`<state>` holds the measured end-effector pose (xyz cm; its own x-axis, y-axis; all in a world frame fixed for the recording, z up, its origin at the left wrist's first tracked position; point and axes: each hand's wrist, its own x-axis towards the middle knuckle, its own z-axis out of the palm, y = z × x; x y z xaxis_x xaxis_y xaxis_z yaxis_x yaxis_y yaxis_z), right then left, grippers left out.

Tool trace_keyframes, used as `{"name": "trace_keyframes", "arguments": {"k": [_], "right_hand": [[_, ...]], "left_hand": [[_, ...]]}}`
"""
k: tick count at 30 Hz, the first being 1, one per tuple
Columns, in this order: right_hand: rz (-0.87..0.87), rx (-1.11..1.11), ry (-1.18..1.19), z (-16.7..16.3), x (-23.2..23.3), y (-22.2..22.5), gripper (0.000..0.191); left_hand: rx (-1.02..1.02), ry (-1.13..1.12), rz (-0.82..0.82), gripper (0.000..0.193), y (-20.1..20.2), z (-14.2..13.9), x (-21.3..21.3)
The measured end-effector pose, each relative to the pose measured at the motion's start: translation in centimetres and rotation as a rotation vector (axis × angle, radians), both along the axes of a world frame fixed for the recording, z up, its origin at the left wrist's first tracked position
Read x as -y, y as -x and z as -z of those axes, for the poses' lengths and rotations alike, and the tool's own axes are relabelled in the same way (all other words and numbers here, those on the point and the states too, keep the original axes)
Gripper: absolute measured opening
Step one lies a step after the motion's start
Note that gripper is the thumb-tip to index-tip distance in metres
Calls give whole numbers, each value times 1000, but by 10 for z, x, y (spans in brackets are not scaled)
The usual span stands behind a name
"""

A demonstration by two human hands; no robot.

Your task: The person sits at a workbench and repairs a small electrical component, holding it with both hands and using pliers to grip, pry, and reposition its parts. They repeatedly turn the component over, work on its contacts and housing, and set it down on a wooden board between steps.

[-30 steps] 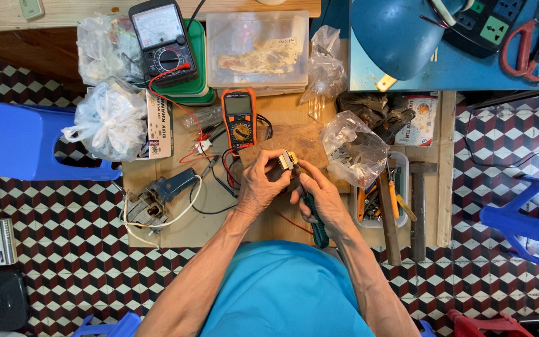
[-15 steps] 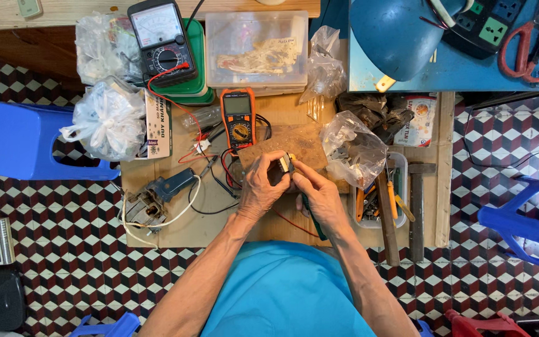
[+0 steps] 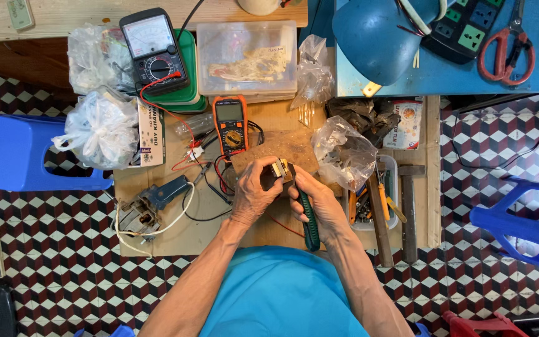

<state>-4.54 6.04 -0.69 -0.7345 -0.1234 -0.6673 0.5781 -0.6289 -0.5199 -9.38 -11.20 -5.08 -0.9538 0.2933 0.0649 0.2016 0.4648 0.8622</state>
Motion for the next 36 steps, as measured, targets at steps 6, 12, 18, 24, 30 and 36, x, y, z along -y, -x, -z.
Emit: {"name": "trace_keyframes", "arguments": {"k": [6,12,18,24,30,36], "right_hand": [[-64,-112,-589,10,5,2,52],[-133,-380,-883,36,11,20,26],[-359,-340,-1217,28,7,37,25],[-557,-500,-1306,15,-1,50,20],[-711,-426,-1349,13,-6,60,23],[-472,-449,-1221,0,-8,42,23]], "left_hand": [[-18,-32,-1,46,0,3,2],[-14,-33,-11,47,-1,7,2],[-26,-48,-14,46,0,8,3],[-6,-36,4,48,2,5,3],[-60,-41,43,49,5,2,7],[469,-358,-70,47,14,-4,8]]}}
